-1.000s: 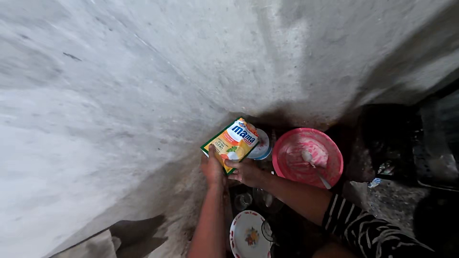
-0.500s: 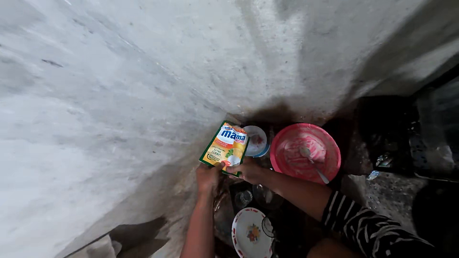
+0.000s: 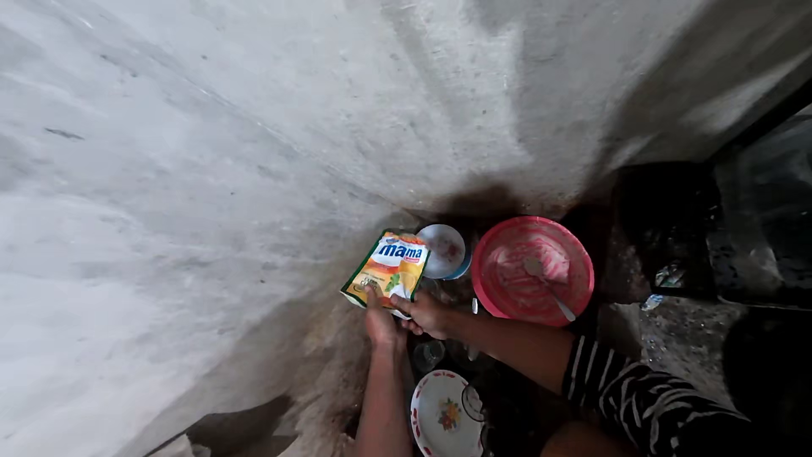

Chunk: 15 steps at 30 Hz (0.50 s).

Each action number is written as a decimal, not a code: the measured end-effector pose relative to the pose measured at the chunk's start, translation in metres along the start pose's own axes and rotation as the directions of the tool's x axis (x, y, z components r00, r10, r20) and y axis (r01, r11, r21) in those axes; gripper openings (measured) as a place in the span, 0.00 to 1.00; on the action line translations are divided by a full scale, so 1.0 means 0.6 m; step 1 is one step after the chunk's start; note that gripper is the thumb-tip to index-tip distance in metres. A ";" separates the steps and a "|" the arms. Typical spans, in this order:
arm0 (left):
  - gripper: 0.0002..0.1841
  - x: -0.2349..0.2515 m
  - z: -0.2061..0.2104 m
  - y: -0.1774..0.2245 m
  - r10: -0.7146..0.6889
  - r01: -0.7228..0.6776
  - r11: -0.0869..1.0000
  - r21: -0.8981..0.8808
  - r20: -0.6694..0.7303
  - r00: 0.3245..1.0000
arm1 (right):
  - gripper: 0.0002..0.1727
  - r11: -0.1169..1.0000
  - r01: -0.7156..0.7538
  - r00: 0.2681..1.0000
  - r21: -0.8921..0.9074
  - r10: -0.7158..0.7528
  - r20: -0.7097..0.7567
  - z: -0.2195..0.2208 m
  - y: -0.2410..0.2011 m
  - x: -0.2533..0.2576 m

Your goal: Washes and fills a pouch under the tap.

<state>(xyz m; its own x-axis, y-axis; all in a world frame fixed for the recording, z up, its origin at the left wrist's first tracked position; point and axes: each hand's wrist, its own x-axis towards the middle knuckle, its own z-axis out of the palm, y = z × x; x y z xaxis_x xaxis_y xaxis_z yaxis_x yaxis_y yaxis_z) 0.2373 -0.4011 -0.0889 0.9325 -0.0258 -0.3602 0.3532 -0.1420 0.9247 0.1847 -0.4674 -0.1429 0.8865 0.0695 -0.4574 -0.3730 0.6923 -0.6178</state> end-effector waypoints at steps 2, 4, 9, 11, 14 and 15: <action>0.28 0.013 -0.009 -0.011 0.021 -0.017 0.996 -0.092 0.048 0.999 | 0.34 0.968 0.017 0.995 -0.250 -0.040 -0.087 -0.024 -0.013 -0.007; 0.23 0.027 -0.024 -0.013 0.050 -0.033 0.987 -0.157 0.102 0.994 | 0.35 0.803 0.104 0.928 -0.587 -0.291 -0.234 -0.051 -0.023 -0.017; 0.24 0.033 -0.026 0.001 0.092 -0.018 0.961 -0.276 0.257 0.962 | 0.26 0.268 0.701 0.491 -0.661 -0.853 0.175 -0.049 -0.019 0.014; 0.25 0.031 -0.018 -0.011 0.171 -0.075 0.944 -0.320 0.283 0.944 | 0.27 0.190 0.889 0.376 -0.417 -0.822 0.428 -0.017 -0.024 0.019; 0.27 0.009 -0.001 -0.015 0.465 -0.283 0.852 -0.440 0.389 0.795 | 0.32 0.257 0.900 0.417 -0.353 -0.746 0.519 0.015 -0.032 0.002; 0.27 -0.040 0.016 0.007 0.435 -0.264 0.858 -0.441 0.349 0.830 | 0.32 0.282 0.892 0.433 -0.353 -0.755 0.492 0.020 -0.025 -0.002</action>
<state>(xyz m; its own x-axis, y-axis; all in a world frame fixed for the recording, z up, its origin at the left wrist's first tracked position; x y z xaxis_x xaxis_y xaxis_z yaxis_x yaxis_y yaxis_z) 0.2159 -0.4104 -0.0775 0.9018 -0.4281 0.0598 0.0898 0.3209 0.9428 0.1926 -0.4694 -0.1255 0.8005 -0.1390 0.5830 0.5891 0.0038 -0.8080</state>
